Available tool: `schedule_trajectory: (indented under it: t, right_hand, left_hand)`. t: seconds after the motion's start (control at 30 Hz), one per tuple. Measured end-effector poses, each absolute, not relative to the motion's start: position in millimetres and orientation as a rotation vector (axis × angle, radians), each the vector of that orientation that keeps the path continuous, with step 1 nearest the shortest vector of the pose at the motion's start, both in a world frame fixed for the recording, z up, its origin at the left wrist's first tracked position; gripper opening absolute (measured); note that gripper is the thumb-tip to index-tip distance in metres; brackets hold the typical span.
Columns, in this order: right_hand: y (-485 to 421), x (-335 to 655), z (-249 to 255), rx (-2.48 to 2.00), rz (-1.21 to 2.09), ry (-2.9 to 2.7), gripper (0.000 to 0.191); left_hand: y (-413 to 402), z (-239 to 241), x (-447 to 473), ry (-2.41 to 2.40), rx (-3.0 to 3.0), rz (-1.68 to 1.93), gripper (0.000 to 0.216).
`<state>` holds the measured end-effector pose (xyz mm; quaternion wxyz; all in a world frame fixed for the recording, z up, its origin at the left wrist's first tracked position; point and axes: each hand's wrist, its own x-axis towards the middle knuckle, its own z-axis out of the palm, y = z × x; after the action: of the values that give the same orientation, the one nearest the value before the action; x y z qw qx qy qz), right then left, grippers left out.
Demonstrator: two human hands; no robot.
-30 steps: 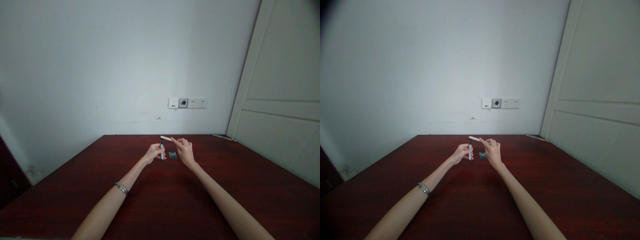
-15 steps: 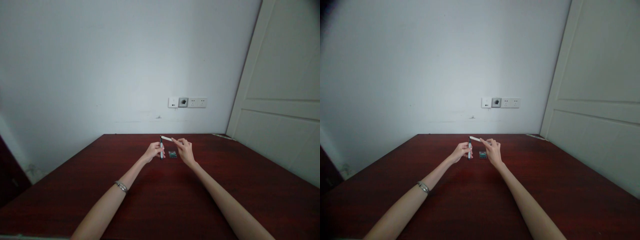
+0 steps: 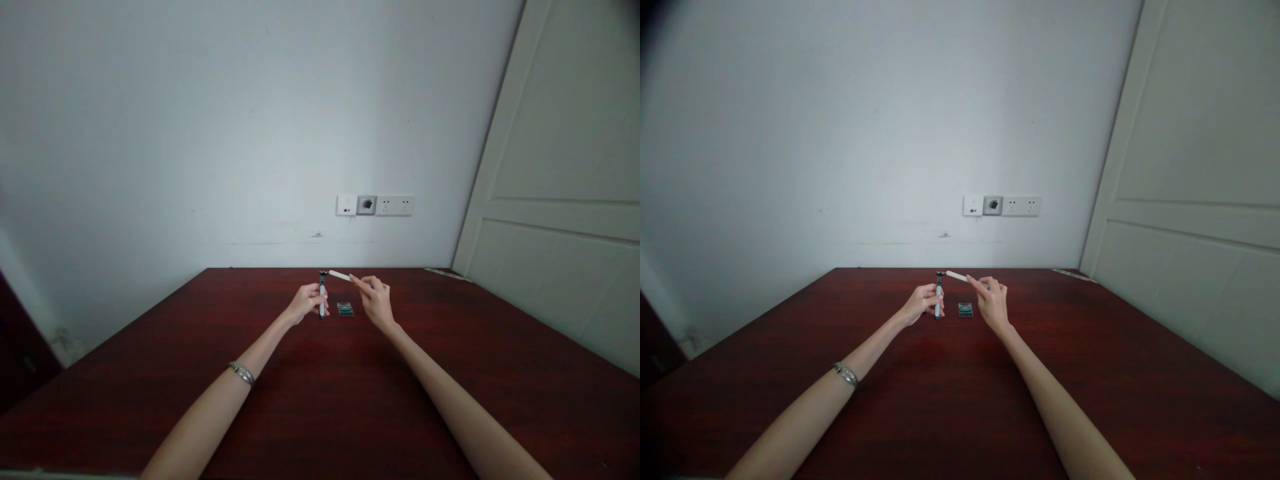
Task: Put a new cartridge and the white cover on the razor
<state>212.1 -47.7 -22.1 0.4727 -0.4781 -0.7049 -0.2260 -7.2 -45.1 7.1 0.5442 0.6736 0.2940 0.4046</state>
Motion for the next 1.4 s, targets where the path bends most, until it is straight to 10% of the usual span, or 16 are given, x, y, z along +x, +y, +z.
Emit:
schedule_trajectory:
  t: [1.4]
  right_hand:
    - [-52.6, 204.0, -21.7, -1.111, -0.493, -1.763, 0.041]
  left_hand:
    - [-46.3, 4.1, -4.1, 0.707, 1.601, 0.917, 0.023]
